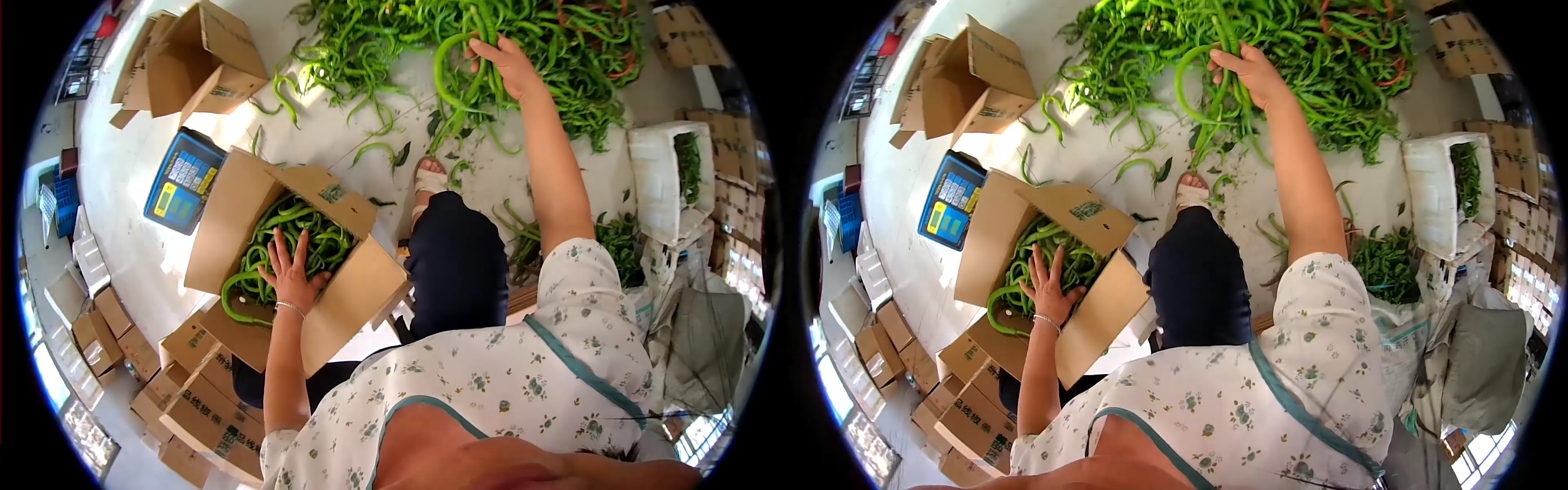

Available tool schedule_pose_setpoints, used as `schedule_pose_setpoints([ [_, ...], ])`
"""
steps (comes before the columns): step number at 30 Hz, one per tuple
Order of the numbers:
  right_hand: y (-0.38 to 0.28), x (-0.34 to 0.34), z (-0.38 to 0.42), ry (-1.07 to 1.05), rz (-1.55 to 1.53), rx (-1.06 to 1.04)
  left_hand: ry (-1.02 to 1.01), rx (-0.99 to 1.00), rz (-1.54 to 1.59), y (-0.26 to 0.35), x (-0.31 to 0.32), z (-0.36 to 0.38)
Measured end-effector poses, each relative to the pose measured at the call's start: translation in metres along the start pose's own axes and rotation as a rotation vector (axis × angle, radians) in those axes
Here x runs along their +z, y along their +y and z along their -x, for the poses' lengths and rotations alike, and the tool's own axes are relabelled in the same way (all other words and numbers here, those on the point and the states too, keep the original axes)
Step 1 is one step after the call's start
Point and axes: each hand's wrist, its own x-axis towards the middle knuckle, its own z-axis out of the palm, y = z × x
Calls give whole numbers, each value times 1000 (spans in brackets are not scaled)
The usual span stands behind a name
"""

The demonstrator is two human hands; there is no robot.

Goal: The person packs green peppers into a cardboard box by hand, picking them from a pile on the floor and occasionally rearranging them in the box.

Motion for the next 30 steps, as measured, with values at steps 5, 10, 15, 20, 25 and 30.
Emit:
schedule_pose_setpoints([
  [5,-122,71,37,-234,-55,-110,253,95,170,-5,-15,34],
  [10,-179,196,82,-649,-225,19,320,189,1203,-31,-47,71],
  [15,-137,335,172,-1034,-141,96,225,395,1946,-57,-56,130],
  [20,-113,401,198,-1349,175,113,432,180,2064,-86,-30,138],
  [25,-79,424,197,-1330,206,210,407,90,2052,-108,-13,128],
  [30,-60,424,175,-1229,142,270,493,-188,2165,-110,1,99],
])
